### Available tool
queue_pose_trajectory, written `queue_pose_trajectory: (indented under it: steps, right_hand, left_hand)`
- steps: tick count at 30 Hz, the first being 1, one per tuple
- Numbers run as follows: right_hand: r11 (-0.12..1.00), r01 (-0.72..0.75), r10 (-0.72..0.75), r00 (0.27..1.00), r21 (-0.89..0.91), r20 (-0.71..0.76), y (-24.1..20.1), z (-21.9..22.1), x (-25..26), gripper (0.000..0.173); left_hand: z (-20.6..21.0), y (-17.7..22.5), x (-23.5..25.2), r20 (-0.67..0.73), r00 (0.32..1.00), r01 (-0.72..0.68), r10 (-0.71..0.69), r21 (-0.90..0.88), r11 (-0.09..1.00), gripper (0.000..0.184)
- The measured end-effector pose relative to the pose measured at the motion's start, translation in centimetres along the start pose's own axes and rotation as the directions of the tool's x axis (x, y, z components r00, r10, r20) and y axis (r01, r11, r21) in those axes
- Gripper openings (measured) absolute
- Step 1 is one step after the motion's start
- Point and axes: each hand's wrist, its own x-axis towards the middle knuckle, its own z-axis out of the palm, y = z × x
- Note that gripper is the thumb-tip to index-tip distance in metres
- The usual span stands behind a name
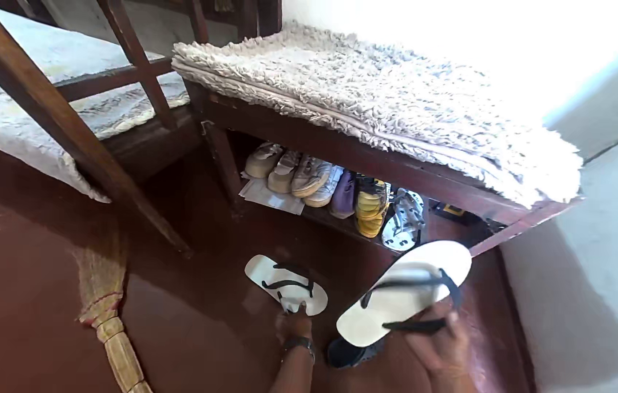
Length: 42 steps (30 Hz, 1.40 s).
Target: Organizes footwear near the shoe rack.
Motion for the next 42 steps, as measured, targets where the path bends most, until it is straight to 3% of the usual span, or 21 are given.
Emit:
queue_pose_trajectory:
  steps: [1,4,7,9,11,13,14,17,19,21,25,27,28,29,31,32,34,37,39,41,42]
  right_hand:
    - [0.999,-0.023,0.020,0.997,-0.039,-0.069,-0.9,-0.6,0.1,0.066]
    - [0.917,-0.208,0.140,0.967,-0.340,-0.215,-1.1,-1.4,0.4,0.031]
    - [0.849,-0.282,0.122,0.927,-0.447,-0.354,-0.9,0.2,-0.3,0.034]
    - [0.865,-0.223,0.027,0.916,-0.450,-0.401,-1.7,0.8,0.0,0.035]
    - [0.702,-0.245,-0.095,0.898,-0.668,-0.429,-3.3,0.7,1.3,0.034]
    - [0.517,-0.257,-0.169,0.905,-0.817,-0.391,-4.7,0.2,2.4,0.028]
    - [0.484,-0.238,-0.176,0.916,-0.842,-0.360,-5.1,-0.3,2.7,0.026]
    - [0.574,-0.173,-0.200,0.918,-0.800,-0.342,-4.7,-1.0,2.8,0.036]
    - [0.637,-0.179,-0.218,0.891,-0.750,-0.398,-3.9,-0.8,2.4,0.044]
    - [0.663,-0.194,-0.234,0.864,-0.723,-0.446,-3.3,-0.4,2.1,0.045]
    - [0.721,-0.202,-0.210,0.848,-0.663,-0.487,-2.3,-0.2,0.8,0.038]
    - [0.764,-0.218,-0.164,0.845,-0.607,-0.510,-1.9,-0.2,0.2,0.032]
    - [0.789,-0.217,-0.144,0.844,-0.575,-0.517,-1.9,-0.4,0.0,0.030]
    - [0.810,-0.203,-0.133,0.850,-0.551,-0.510,-1.9,-0.6,0.0,0.028]
    - [0.845,-0.144,-0.140,0.869,-0.514,-0.474,-2.1,-1.0,-0.2,0.028]
    - [0.856,-0.111,-0.153,0.878,-0.504,-0.454,-2.1,-1.1,-0.1,0.029]
    - [0.860,-0.054,-0.179,0.899,-0.508,-0.400,-1.7,-1.4,0.0,0.040]
    - [0.825,-0.060,-0.172,0.920,-0.561,-0.352,-0.2,-1.9,0.7,0.054]
    - [0.783,-0.102,-0.149,0.927,-0.614,-0.344,1.5,-1.9,1.2,0.054]
    - [0.742,-0.166,-0.083,0.939,-0.650,-0.334,3.4,-2.0,1.7,0.055]
    - [0.730,-0.217,-0.028,0.938,-0.648,-0.345,4.2,-2.0,2.0,0.056]
  left_hand:
    - [-0.2,0.0,0.2,0.013,1.000,-0.010,0.009,0.029,1.000,0.059]
    - [-0.3,-0.2,0.8,0.070,0.997,-0.014,0.012,0.039,0.999,0.064]
    - [-0.9,-0.3,0.9,0.137,0.989,-0.042,0.055,-0.097,0.994,0.062]
    - [-2.2,-0.3,0.9,0.121,0.982,-0.142,0.142,-0.014,0.990,0.038]
    - [-3.5,-1.1,1.8,0.129,0.977,-0.173,0.171,0.006,0.985,0.036]
    - [-4.0,-2.4,2.5,0.138,0.982,-0.113,0.126,-0.098,0.989,0.059]
    - [-4.1,-2.5,2.2,0.156,0.983,-0.072,0.094,-0.142,0.987,0.063]
    - [-3.6,-1.2,-1.3,0.288,0.958,0.115,-0.006,-0.362,0.925,0.054]
    - [-2.5,-0.2,-3.1,0.113,0.990,-0.031,0.079,-0.376,0.926,0.046]
    - [-1.3,1.0,-3.2,-0.007,0.977,-0.206,0.213,-0.295,0.933,0.048]
    - [-0.9,3.1,-0.7,0.176,0.976,-0.054,0.131,-0.385,0.921,0.083]
    - [-1.3,3.8,0.3,0.215,0.966,-0.057,0.144,-0.368,0.928,0.060]
    - [-2.1,3.9,0.8,0.297,0.936,-0.095,0.187,-0.299,0.950,0.046]
    - [-3.5,4.1,1.5,0.441,0.869,-0.155,0.222,-0.184,0.971,0.041]
    - [-6.0,4.1,2.3,0.677,0.717,-0.338,0.165,0.130,0.932,0.035]
    - [-6.8,3.9,2.7,0.749,0.652,-0.419,0.119,0.225,0.880,0.035]
    - [-7.8,2.9,3.5,0.784,0.606,-0.537,0.130,0.283,0.795,0.035]
    - [-8.4,1.0,5.0,0.661,0.659,-0.583,0.358,0.149,0.799,0.031]
    - [-9.7,1.2,4.8,0.500,0.760,-0.514,0.416,0.070,0.855,0.029]
    - [-11.6,1.8,4.8,0.346,0.858,-0.476,0.379,0.263,0.839,0.040]
    - [-12.8,2.2,4.7,0.352,0.887,-0.438,0.300,0.431,0.789,0.050]
